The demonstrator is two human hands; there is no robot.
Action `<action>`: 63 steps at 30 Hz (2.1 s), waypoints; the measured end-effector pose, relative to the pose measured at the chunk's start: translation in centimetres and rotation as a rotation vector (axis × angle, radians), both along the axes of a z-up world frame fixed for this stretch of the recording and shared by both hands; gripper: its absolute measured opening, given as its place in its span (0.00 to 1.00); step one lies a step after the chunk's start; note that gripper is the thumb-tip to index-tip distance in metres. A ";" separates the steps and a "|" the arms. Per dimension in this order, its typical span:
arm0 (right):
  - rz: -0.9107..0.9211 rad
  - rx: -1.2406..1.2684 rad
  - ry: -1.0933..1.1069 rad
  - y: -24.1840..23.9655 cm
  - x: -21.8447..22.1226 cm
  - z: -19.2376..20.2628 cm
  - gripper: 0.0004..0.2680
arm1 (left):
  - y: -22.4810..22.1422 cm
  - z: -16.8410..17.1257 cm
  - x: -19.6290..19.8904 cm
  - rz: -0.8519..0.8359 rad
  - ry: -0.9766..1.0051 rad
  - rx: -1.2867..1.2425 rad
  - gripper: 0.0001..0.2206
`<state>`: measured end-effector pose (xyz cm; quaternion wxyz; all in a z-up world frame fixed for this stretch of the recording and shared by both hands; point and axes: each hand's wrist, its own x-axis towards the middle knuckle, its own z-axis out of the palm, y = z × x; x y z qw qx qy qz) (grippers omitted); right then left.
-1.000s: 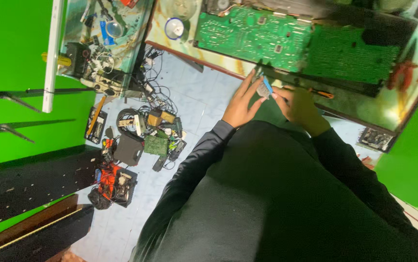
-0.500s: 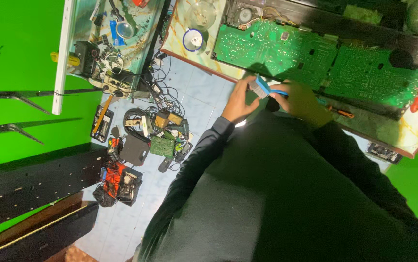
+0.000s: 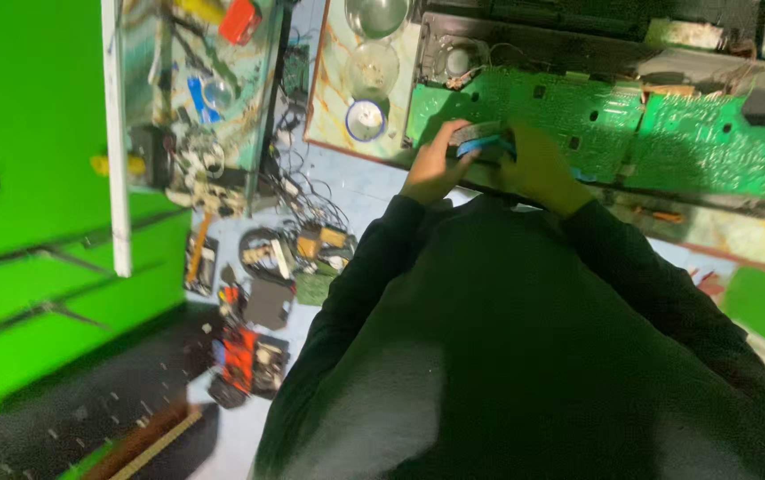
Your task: The person uses a screwdriver to remove screws from a circuit board inside an electronic keyboard, then picks up a speaker and uses a blue tool to scrape or clean the edges of its housing.
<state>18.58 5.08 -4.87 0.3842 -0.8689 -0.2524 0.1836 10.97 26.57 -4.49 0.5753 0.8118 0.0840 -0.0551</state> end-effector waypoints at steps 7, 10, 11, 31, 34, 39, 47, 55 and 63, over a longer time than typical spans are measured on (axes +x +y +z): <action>-0.241 -0.302 -0.234 1.2 -1.4 -11.8 0.12 | 8.0 -8.0 4.4 -0.445 -0.302 0.776 0.36; -0.305 -0.394 -0.204 3.0 -2.3 -11.7 0.20 | 8.9 -7.7 6.4 -0.566 -0.305 0.835 0.45; -0.328 -0.370 -0.165 3.5 -2.5 -11.0 0.21 | 8.9 -7.2 6.6 -0.599 -0.286 0.824 0.48; -0.219 -0.477 0.011 5.4 -0.8 -3.9 0.26 | 9.2 -6.5 8.2 -0.707 -0.292 0.727 0.56; -0.157 -0.490 -0.016 5.3 -0.3 -3.2 0.28 | 9.2 -6.2 7.9 -0.693 -0.339 0.717 0.53; -0.121 -0.527 -0.027 5.5 0.0 -1.3 0.29 | 9.2 -6.1 8.0 -0.740 -0.259 0.739 0.52; -0.040 -0.444 -0.119 5.4 1.1 0.9 0.32 | 9.9 -3.8 8.7 -0.778 -0.258 0.861 0.42; 0.091 -0.538 -0.214 3.2 1.6 0.2 0.17 | 10.4 -1.5 10.4 -0.792 -0.411 0.756 0.30; -0.031 -0.179 -0.585 2.8 2.6 4.9 0.14 | 8.1 -1.3 9.9 -0.566 -0.378 0.650 0.20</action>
